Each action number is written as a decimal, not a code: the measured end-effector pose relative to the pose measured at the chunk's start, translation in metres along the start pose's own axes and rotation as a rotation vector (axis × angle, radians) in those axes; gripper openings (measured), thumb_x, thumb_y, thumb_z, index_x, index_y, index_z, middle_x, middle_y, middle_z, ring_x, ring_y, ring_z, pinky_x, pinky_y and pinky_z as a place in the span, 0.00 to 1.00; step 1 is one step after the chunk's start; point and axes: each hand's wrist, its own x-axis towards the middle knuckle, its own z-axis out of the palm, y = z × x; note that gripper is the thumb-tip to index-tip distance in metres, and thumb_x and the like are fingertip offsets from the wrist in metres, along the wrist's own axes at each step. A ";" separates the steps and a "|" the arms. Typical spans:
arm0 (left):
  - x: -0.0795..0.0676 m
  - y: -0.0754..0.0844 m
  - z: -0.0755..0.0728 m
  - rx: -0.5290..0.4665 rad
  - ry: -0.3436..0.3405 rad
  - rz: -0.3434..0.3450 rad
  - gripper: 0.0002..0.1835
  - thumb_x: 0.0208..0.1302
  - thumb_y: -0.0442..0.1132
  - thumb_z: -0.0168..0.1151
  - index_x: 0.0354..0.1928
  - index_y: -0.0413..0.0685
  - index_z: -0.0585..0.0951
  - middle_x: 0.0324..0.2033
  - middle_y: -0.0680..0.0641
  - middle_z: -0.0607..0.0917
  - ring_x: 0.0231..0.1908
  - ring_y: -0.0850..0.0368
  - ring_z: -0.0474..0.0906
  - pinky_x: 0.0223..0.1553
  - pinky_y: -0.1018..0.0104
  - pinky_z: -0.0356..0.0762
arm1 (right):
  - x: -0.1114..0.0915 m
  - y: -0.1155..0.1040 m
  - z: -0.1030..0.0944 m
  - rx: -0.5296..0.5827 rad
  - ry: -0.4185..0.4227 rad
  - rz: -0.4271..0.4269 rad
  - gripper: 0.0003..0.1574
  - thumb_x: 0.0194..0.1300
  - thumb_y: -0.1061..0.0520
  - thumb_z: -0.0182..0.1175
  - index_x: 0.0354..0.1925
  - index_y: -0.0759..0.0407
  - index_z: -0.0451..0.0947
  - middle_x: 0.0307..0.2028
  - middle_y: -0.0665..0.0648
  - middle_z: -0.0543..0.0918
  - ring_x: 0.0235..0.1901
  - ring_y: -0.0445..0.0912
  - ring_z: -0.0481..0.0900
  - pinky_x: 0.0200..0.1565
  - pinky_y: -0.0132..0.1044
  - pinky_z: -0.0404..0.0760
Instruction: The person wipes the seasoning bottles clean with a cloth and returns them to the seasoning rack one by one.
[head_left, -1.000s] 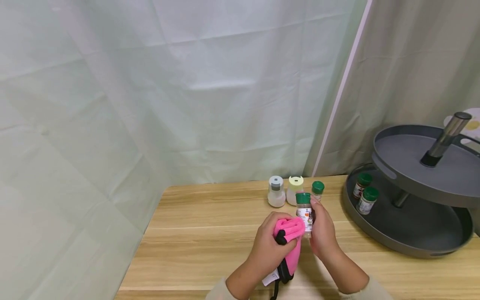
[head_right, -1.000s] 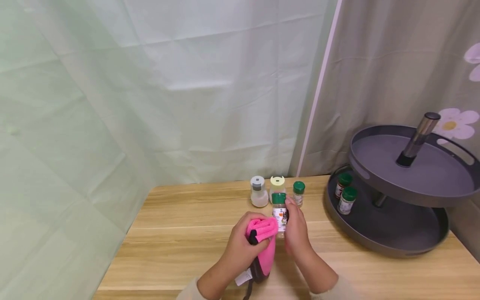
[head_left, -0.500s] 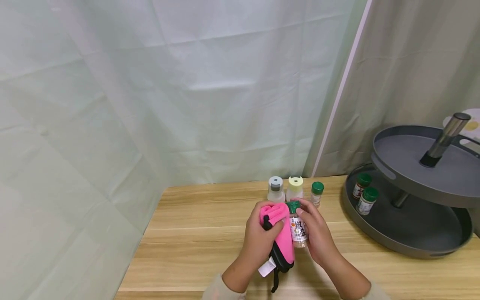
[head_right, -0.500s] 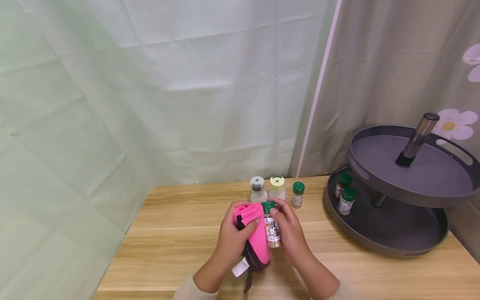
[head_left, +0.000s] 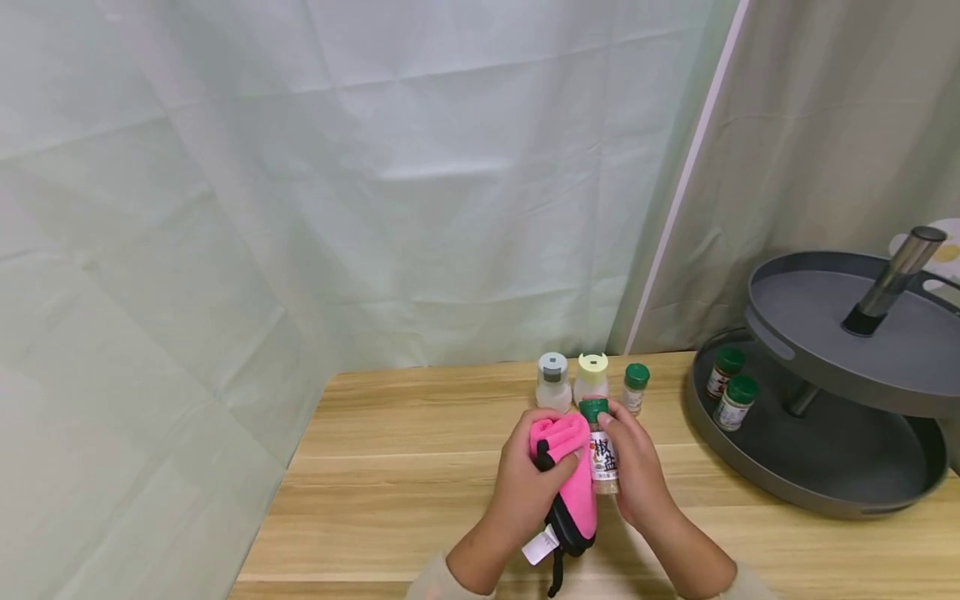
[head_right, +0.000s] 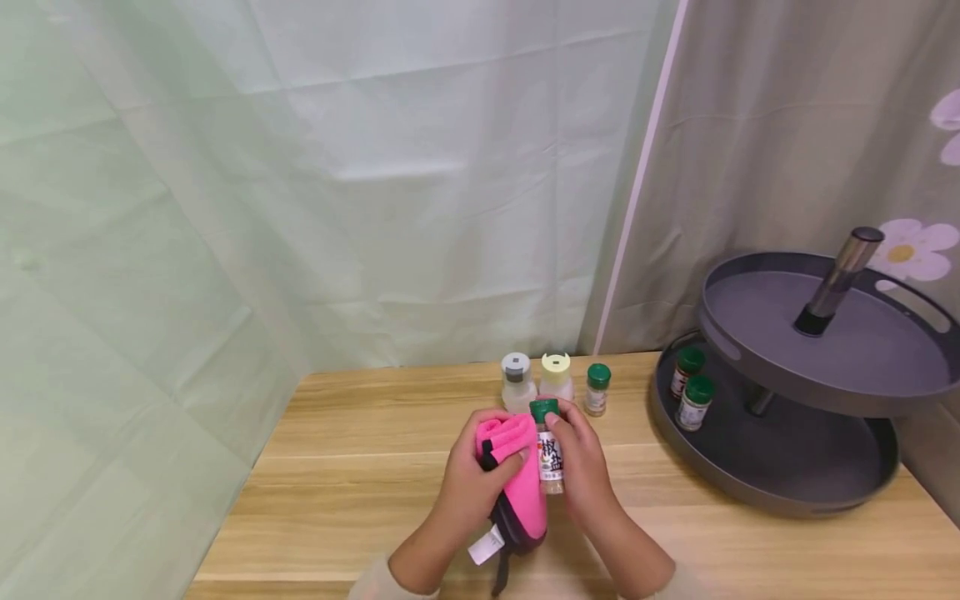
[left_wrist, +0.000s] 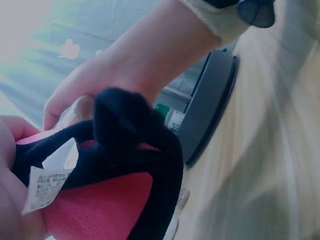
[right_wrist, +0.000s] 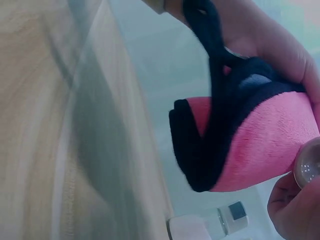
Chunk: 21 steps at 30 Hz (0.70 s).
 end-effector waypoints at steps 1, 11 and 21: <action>-0.001 -0.001 0.001 0.020 -0.010 0.012 0.23 0.61 0.33 0.68 0.57 0.59 0.75 0.53 0.53 0.82 0.53 0.58 0.79 0.55 0.69 0.78 | 0.001 -0.001 0.000 0.005 0.020 0.004 0.21 0.80 0.52 0.42 0.63 0.59 0.67 0.40 0.48 0.81 0.36 0.40 0.81 0.37 0.34 0.84; -0.008 -0.004 0.007 0.161 -0.073 0.122 0.24 0.58 0.35 0.72 0.54 0.61 0.76 0.53 0.55 0.81 0.51 0.62 0.78 0.55 0.68 0.78 | 0.008 -0.005 -0.004 0.020 0.060 0.003 0.20 0.81 0.48 0.39 0.63 0.54 0.65 0.44 0.51 0.75 0.37 0.40 0.76 0.35 0.29 0.81; -0.004 -0.006 0.004 0.113 0.009 0.067 0.22 0.60 0.36 0.71 0.54 0.60 0.76 0.51 0.54 0.82 0.50 0.60 0.78 0.54 0.69 0.78 | 0.003 -0.006 -0.002 0.013 -0.022 0.013 0.27 0.82 0.48 0.31 0.69 0.57 0.59 0.54 0.47 0.74 0.51 0.41 0.76 0.48 0.31 0.80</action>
